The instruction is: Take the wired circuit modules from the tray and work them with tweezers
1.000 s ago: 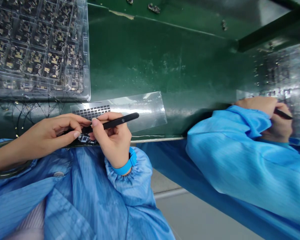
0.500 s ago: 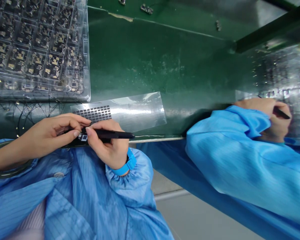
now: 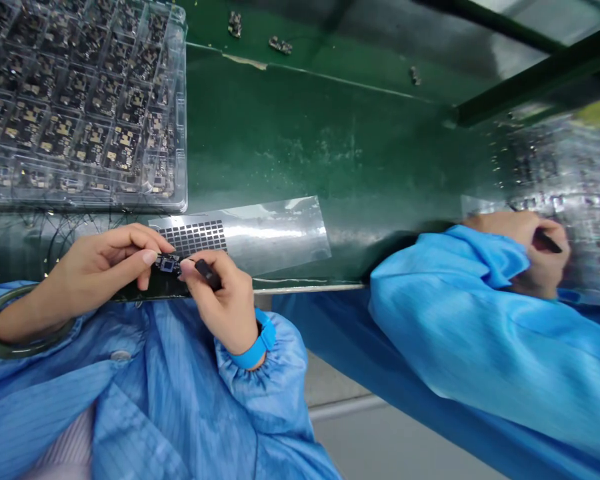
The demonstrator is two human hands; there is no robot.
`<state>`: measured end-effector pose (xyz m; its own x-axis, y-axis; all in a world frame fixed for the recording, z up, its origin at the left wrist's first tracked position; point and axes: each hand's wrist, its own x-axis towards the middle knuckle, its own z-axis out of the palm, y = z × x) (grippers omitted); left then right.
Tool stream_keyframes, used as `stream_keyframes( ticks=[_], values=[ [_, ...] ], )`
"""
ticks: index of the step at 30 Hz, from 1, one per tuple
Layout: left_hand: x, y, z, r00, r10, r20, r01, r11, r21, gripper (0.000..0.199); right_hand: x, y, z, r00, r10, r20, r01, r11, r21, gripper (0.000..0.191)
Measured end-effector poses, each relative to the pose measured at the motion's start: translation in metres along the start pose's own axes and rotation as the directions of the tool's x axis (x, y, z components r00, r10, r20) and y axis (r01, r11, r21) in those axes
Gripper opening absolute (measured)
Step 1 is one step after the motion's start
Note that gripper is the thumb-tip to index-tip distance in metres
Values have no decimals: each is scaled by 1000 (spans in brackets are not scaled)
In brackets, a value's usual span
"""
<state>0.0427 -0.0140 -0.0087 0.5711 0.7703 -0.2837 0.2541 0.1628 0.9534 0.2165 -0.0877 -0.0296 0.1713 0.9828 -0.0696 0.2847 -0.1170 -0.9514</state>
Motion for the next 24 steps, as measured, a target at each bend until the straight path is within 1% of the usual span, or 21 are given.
stream_keyframes(
  ticks=[2, 4, 6, 8, 10, 12, 14, 15, 16, 18, 20, 22, 24],
  values=[
    [-1, 1, 0, 1000, 19, 3, -19, 999, -39, 14, -1, -2, 4, 1000, 15, -4, -15, 1000, 28, 10],
    [-1, 1, 0, 999, 46, -15, -46, 997, -56, 12, -1, -6, 7, 1000, -5, -18, 5, 1000, 22, 10],
    [-2, 0, -1, 997, 61, -55, -64, 996, -67, 13, 1, -13, 10, 996, -84, -31, 83, 996, -36, 10],
    [-2, 0, -2, 995, 56, -82, -64, 993, -97, 15, 2, -19, 12, 979, -202, -36, 196, 973, -124, 9],
    [-3, -1, -3, 996, 38, -79, -48, 990, -130, 17, 3, -23, 13, 952, -303, -45, 289, 938, -193, 7],
    [-5, -2, -3, 997, 41, -62, -50, 988, -149, 15, 3, -24, 13, 927, -372, -59, 351, 910, -221, 7],
    [-8, -5, -2, 991, 112, -71, -122, 979, -161, 8, 4, -23, 11, 902, -427, -64, 404, 887, -225, 8],
    [-9, -7, -2, 981, 174, -89, -186, 970, -154, 12, 4, -23, 11, 891, -450, -59, 426, 875, -229, 8],
    [-10, -8, -1, 963, 244, -118, -258, 958, -125, 18, 5, -23, 10, 884, -465, -51, 442, 865, -238, 8],
    [-11, -10, -3, 912, 378, -161, -381, 924, 14, 24, 5, -24, 9, 877, -480, -34, 455, 849, -269, 8],
    [-12, -10, -6, 875, 466, -132, -438, 877, 195, 20, 5, -26, 9, 870, -492, -18, 465, 832, -302, 8],
    [-12, -8, -12, 870, 489, -57, -449, 836, 316, 15, 5, -28, 10, 849, -528, 8, 500, 799, -334, 10],
    [-12, -6, -17, 884, 467, 11, -440, 825, 354, 14, 4, -29, 9, 805, -589, 67, 566, 729, -385, 14]
  ],
)
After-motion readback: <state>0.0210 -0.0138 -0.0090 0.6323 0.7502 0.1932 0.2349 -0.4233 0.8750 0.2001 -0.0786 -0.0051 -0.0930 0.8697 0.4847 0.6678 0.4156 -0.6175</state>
